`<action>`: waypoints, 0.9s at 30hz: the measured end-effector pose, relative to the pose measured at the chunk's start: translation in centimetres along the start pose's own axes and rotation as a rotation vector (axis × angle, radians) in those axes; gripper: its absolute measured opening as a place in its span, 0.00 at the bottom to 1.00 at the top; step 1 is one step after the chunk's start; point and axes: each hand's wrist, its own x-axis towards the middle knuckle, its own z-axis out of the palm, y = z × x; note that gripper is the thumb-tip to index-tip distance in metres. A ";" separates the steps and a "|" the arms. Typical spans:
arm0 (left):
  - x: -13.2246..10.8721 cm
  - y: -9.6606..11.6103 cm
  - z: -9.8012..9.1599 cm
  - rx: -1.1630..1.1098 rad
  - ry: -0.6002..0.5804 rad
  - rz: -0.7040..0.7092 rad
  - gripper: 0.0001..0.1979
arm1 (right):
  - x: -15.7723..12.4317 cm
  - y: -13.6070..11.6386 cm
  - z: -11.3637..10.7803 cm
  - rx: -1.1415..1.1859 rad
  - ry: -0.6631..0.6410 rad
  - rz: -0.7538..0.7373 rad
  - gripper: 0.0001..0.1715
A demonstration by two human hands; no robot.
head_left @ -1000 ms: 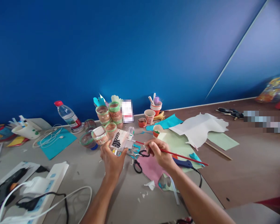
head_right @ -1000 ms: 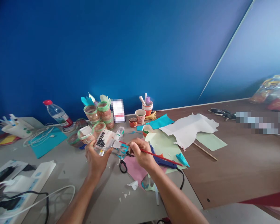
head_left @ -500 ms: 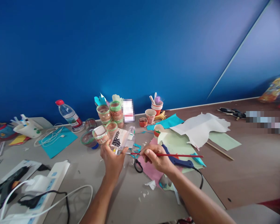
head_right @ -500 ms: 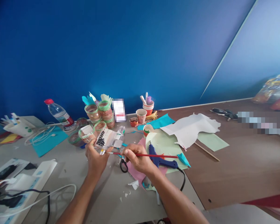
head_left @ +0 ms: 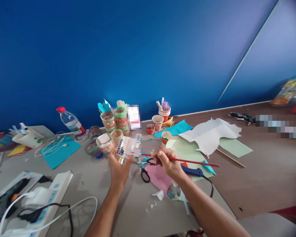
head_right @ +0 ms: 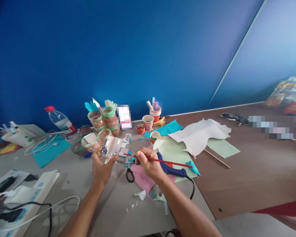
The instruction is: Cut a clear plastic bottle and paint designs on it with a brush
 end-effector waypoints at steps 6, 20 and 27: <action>0.0 -0.2 0.1 -0.005 0.002 0.024 0.33 | 0.1 -0.1 -0.4 0.003 0.083 -0.029 0.21; 0.1 -0.9 0.4 -0.005 0.046 0.111 0.32 | -0.3 0.2 -0.2 -0.058 -0.047 -0.110 0.19; 0.0 -0.8 0.5 0.040 0.043 0.138 0.33 | -0.4 0.3 -0.3 -0.108 -0.068 -0.098 0.21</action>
